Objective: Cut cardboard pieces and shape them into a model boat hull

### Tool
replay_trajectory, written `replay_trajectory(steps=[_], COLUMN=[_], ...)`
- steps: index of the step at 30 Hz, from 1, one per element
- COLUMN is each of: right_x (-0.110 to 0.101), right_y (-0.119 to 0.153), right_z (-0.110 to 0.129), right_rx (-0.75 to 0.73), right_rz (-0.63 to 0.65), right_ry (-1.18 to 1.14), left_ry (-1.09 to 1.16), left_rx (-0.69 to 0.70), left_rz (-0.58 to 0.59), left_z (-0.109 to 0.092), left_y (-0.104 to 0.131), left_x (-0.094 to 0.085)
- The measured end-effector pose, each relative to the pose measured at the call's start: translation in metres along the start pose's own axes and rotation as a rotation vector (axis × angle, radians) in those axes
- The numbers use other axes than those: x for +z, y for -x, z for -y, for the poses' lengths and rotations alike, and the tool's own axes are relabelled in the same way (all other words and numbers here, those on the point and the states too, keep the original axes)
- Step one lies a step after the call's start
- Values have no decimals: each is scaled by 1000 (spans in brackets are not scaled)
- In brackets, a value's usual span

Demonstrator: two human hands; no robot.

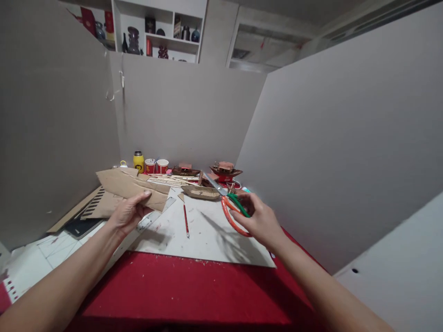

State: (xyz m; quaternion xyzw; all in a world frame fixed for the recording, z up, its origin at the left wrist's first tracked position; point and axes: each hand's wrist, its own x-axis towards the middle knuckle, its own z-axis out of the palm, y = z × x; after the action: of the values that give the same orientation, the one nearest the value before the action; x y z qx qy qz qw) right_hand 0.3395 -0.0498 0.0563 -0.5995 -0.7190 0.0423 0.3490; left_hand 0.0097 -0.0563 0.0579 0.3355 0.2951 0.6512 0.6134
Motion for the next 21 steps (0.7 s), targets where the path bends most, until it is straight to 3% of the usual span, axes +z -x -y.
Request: replay_trajectory(steps=[2, 6, 10, 15, 21], right_x=[5, 28, 49, 54, 51], right_y=[12, 38, 48, 37, 29], right_z=[12, 37, 47, 51, 66], right_rx=[29, 35, -110, -293, -337], right_rz=[-86, 244, 495, 614, 683], right_ry=[-318, -462, -640, -678, -642], left_ry=[5, 5, -15, -30, -143], left_rx=[4, 29, 56, 128, 151], left_rz=[-4, -7, 29, 73, 22], left_z=[-1, -4, -12, -21, -21], left_y=[1, 9, 18, 25, 28], left_x=[1, 7, 13, 21, 31])
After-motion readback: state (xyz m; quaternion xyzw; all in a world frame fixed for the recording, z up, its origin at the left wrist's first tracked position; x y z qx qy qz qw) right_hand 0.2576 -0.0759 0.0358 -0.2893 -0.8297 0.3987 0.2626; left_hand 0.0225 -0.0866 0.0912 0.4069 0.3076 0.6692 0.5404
